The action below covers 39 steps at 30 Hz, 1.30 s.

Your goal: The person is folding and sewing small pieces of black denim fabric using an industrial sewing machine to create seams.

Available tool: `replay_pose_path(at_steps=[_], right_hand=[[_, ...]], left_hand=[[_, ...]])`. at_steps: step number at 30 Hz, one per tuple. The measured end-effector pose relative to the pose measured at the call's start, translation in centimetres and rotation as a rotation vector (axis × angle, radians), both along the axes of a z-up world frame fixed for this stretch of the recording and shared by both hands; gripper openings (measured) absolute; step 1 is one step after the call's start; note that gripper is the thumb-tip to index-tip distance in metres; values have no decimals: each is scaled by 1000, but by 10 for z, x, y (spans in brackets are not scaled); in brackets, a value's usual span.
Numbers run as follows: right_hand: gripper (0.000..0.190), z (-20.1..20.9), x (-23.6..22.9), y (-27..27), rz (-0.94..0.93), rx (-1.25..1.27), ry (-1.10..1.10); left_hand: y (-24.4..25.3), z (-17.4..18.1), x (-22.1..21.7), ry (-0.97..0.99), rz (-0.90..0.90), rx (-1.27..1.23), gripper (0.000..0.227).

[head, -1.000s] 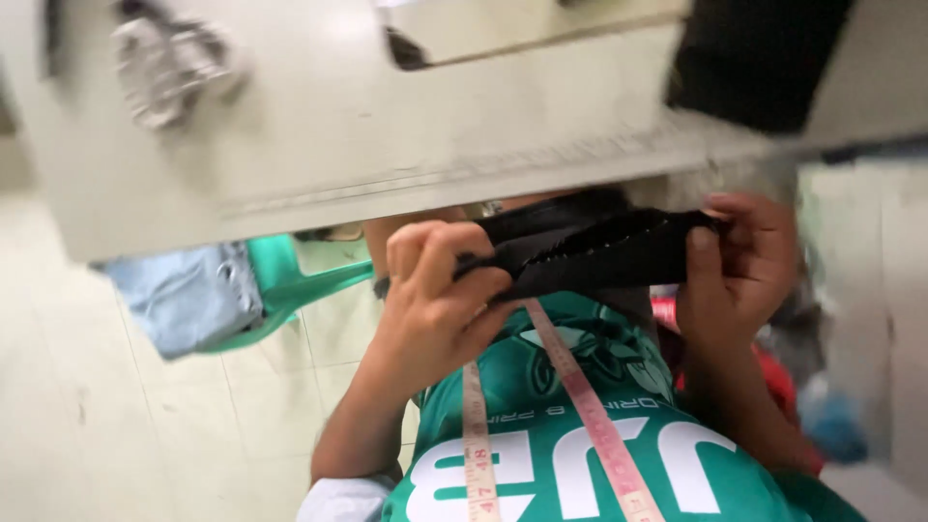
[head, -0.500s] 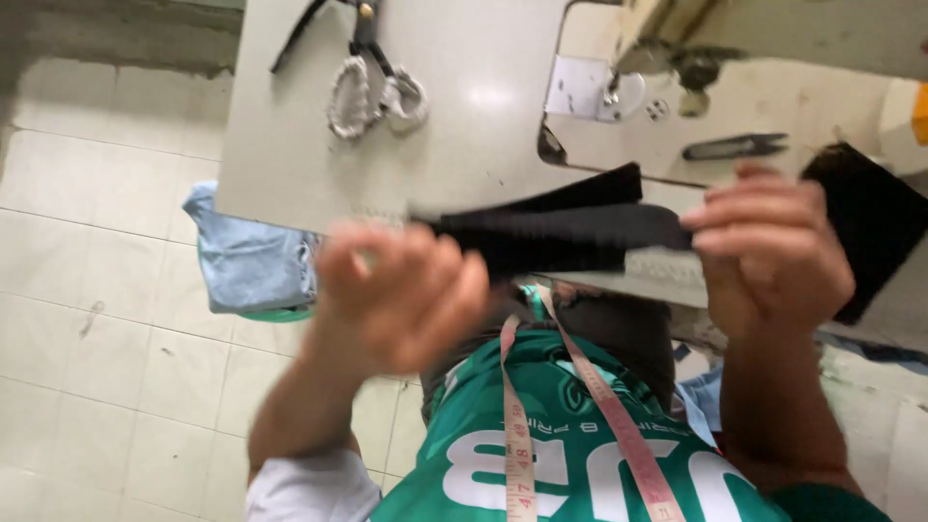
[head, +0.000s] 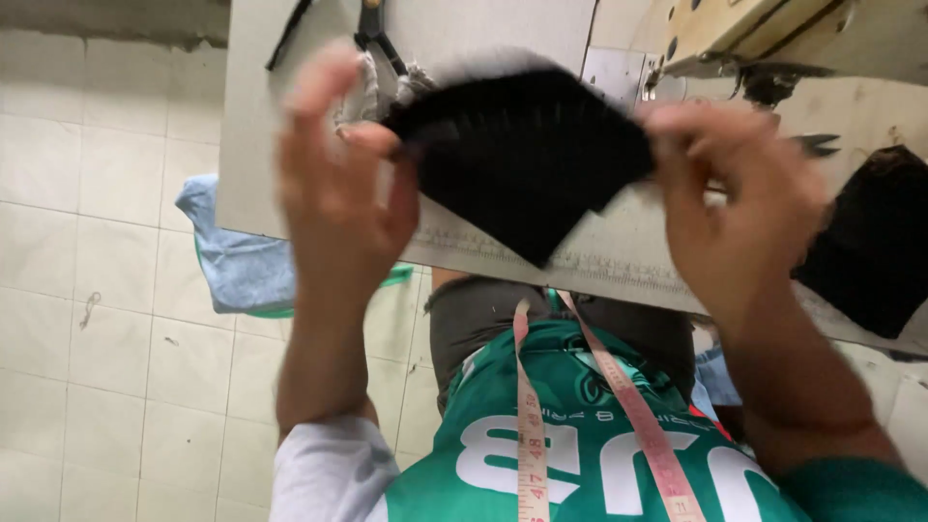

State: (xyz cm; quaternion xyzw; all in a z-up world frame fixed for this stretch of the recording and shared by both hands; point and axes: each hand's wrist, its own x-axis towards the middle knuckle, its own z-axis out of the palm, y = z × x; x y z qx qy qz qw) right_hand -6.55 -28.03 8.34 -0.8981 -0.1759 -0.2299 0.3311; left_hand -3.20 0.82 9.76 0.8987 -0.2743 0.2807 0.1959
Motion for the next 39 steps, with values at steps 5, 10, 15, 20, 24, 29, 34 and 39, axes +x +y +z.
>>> replay_pose_path(at_steps=[5, 10, 15, 20, 24, 29, 34, 39], right_hand=[[14, 44, -32, 7, 63, 268, -244], [19, -38, -75, -56, 254, 116, 226], [26, -76, -94, -37, 73, 159, 455], [14, -74, -79, -31, 47, -46, 124], [15, -76, -54, -7, 58, -89, 97], [49, -79, -41, 16, -50, -351, 238], [58, -92, -36, 7, -12, -322, 337], [59, -101, -31, -5, 13, -348, 321]], left_hand=[[17, 36, -50, -16, -1, -332, 22], [16, -42, -66, 51, -352, -308, 14], [8, -79, -64, 399, -243, -365, 30], [-22, -64, -23, 292, -6, -326, 16], [-40, -61, 40, 141, 23, -298, 17], [-58, -69, 107, 480, 74, 261, 69], [-59, -48, 108, 531, -333, 54, 17], [-47, -59, 58, 393, -625, -107, 17]])
